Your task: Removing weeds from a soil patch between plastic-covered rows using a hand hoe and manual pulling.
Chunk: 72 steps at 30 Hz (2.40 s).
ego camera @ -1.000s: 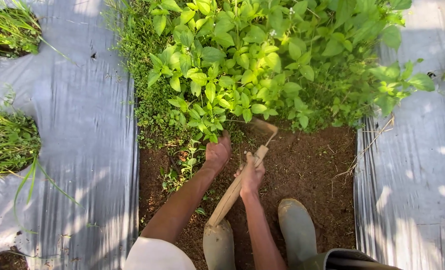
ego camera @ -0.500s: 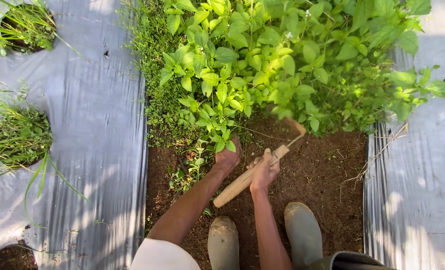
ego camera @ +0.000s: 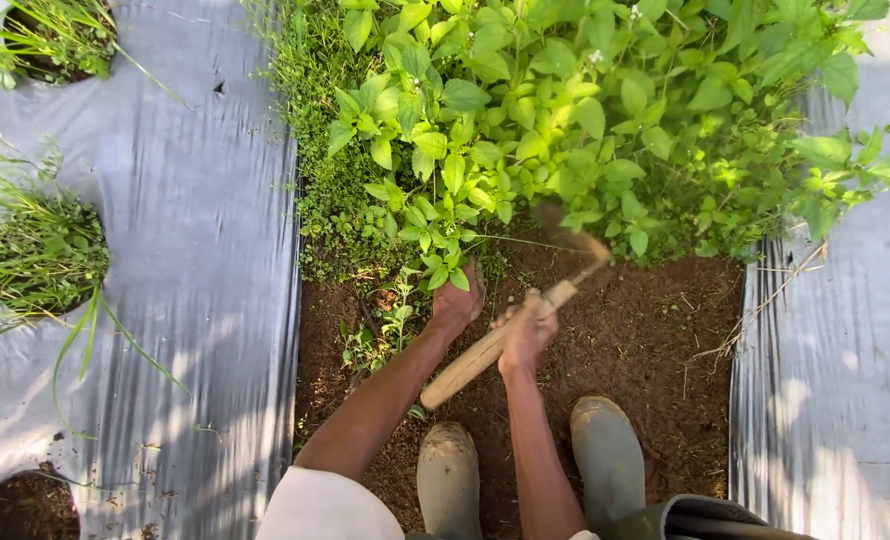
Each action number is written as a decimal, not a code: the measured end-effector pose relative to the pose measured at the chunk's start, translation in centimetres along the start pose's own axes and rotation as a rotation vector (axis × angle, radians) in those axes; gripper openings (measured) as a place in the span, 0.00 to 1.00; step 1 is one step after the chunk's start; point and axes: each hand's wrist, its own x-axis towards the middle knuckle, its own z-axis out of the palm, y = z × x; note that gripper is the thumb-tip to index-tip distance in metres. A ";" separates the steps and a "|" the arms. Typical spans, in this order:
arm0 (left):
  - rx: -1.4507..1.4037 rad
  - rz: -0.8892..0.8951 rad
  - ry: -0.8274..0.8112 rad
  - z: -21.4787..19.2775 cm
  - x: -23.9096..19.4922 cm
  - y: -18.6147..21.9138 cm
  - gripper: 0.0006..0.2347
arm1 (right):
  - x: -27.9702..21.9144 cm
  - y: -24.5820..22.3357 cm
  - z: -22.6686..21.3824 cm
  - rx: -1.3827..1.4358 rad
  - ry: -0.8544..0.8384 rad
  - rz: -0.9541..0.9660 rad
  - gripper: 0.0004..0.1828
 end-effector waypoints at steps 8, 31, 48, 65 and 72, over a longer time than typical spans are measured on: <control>0.030 -0.013 0.009 1.1 0.8 -1.1 0.27 | -1.2 -2.1 -0.3 -0.098 -0.024 -0.041 0.12; 0.027 -0.032 0.248 11.5 7.5 -4.4 0.23 | -5.4 1.4 2.4 0.009 -0.040 0.209 0.11; -0.408 0.140 -0.124 -1.4 -5.8 -5.5 0.35 | -3.0 2.9 2.5 0.148 -0.010 0.216 0.13; 0.018 0.259 0.257 -9.1 -6.6 -1.0 0.31 | -3.9 -0.9 0.5 0.128 0.054 0.145 0.13; 0.176 0.294 0.229 -5.7 -6.3 -1.1 0.19 | -3.2 1.3 -0.1 0.216 0.098 0.096 0.15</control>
